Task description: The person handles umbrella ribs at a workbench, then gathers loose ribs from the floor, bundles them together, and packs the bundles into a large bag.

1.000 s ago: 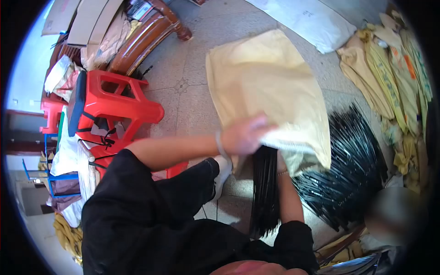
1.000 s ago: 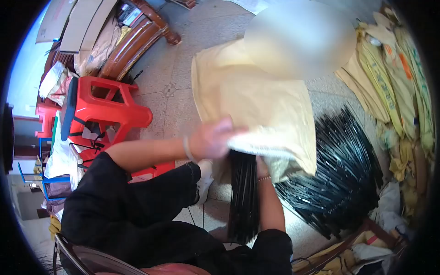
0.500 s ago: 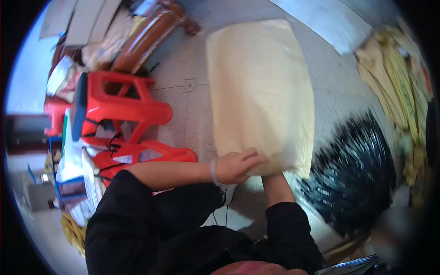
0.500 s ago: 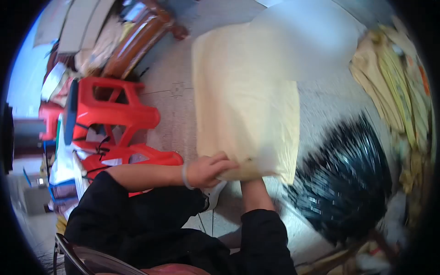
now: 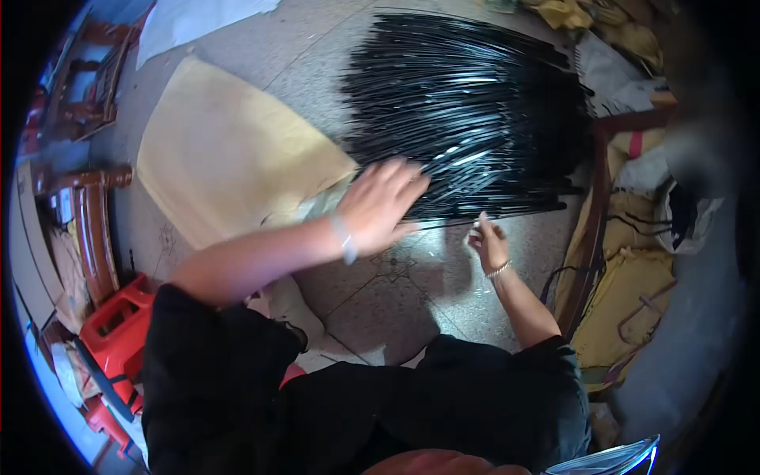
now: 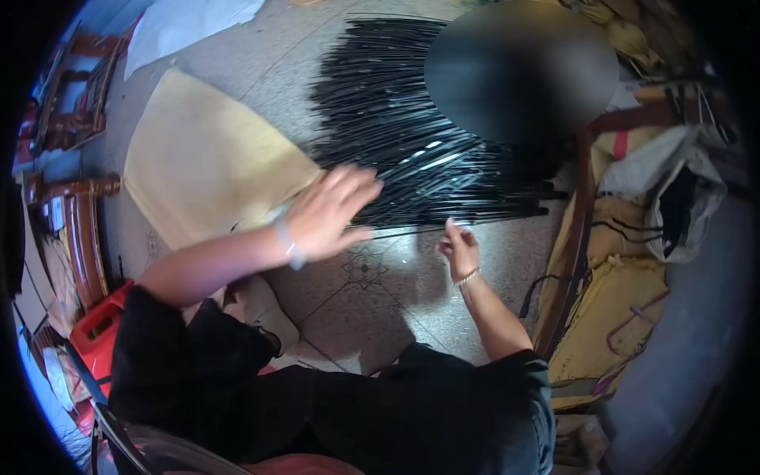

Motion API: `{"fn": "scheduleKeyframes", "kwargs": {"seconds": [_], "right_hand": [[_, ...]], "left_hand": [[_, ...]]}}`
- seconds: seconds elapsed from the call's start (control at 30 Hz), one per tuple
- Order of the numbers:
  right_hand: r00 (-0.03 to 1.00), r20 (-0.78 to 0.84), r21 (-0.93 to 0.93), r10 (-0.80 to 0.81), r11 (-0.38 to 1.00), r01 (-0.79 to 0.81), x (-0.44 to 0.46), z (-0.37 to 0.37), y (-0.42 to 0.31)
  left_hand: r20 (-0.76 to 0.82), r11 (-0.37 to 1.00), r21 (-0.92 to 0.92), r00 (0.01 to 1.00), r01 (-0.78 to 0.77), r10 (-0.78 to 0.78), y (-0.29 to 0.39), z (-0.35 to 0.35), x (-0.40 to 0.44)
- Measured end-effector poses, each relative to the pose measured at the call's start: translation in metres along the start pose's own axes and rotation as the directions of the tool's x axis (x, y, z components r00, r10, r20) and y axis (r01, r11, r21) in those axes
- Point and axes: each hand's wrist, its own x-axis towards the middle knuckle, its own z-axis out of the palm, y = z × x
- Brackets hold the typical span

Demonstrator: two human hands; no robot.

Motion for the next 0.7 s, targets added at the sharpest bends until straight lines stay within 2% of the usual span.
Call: {"fn": "scheduleKeyframes", "kwargs": {"seconds": [0.03,0.1,0.17,0.23,0.27,0.3,0.33,0.37,0.4,0.43,0.5,0.53,0.57,0.63,0.67,0.7], "right_hand": [[0.999,0.007,0.186,-0.051,0.981,0.048,0.020,-0.011,-0.010],[0.988,-0.034,0.211,-0.151,0.965,0.155,0.039,-0.004,-0.037],[0.962,-0.177,0.100,-0.208,0.968,0.228,0.060,0.013,-0.054],[0.973,-0.202,0.200,-0.113,0.968,0.154,0.079,0.021,-0.074],[0.980,-0.176,0.223,-0.096,0.966,0.134,0.084,0.022,-0.078],[0.986,-0.148,0.243,-0.078,0.963,0.113,0.087,0.022,-0.080],[0.997,0.021,0.258,-0.074,0.964,0.066,0.086,0.021,-0.083],[0.998,-0.044,0.282,-0.055,0.957,0.065,0.090,0.029,-0.080],[0.998,-0.058,0.257,-0.027,0.966,0.041,0.098,0.030,-0.080],[0.997,-0.073,0.232,-0.001,0.973,0.018,0.099,0.032,-0.083],[0.980,-0.021,0.453,-0.196,0.872,0.184,0.088,0.047,-0.088],[0.982,-0.056,0.478,-0.180,0.859,0.185,0.079,0.048,-0.091],[0.983,-0.054,0.482,-0.176,0.857,0.181,0.078,0.048,-0.090],[0.970,-0.132,0.482,-0.203,0.842,0.241,0.079,0.045,-0.084],[0.978,-0.139,0.465,-0.153,0.862,0.201,0.084,0.040,-0.082],[0.990,-0.064,0.442,-0.126,0.886,0.141,0.083,0.037,-0.085]], "left_hand": [[-0.042,0.999,0.001,0.999,0.032,-0.032,-0.007,0.025,0.041],[-0.082,0.979,0.052,0.978,0.198,-0.194,-0.014,0.051,0.120],[-0.152,0.941,0.213,0.961,0.262,-0.233,-0.036,0.077,0.177],[-0.087,0.910,0.132,0.919,0.392,-0.383,-0.037,0.085,0.202],[-0.130,0.878,0.196,0.899,0.437,-0.418,-0.030,0.090,0.208],[-0.126,0.880,0.201,0.903,0.430,-0.412,-0.021,0.089,0.212],[-0.044,0.880,0.205,0.902,0.429,-0.430,-0.013,0.087,0.213],[0.038,0.877,0.211,0.893,0.432,-0.449,-0.006,0.086,0.211],[-0.030,0.875,0.229,0.901,0.428,-0.433,-0.004,0.100,0.208],[0.071,0.899,0.201,0.909,0.390,-0.410,0.008,0.093,0.204],[-0.005,0.937,0.271,0.974,0.220,-0.227,0.022,0.111,0.191],[-0.105,0.949,0.277,0.986,0.151,-0.126,0.023,0.118,0.186],[-0.157,0.948,0.282,0.982,0.147,-0.106,0.022,0.127,0.186],[-0.167,0.978,0.097,0.972,0.184,-0.166,0.024,0.134,0.187],[-0.161,0.978,0.095,0.972,0.187,-0.170,0.026,0.139,0.188],[-0.076,0.956,0.074,0.958,0.282,-0.277,0.036,0.132,0.191]]}}
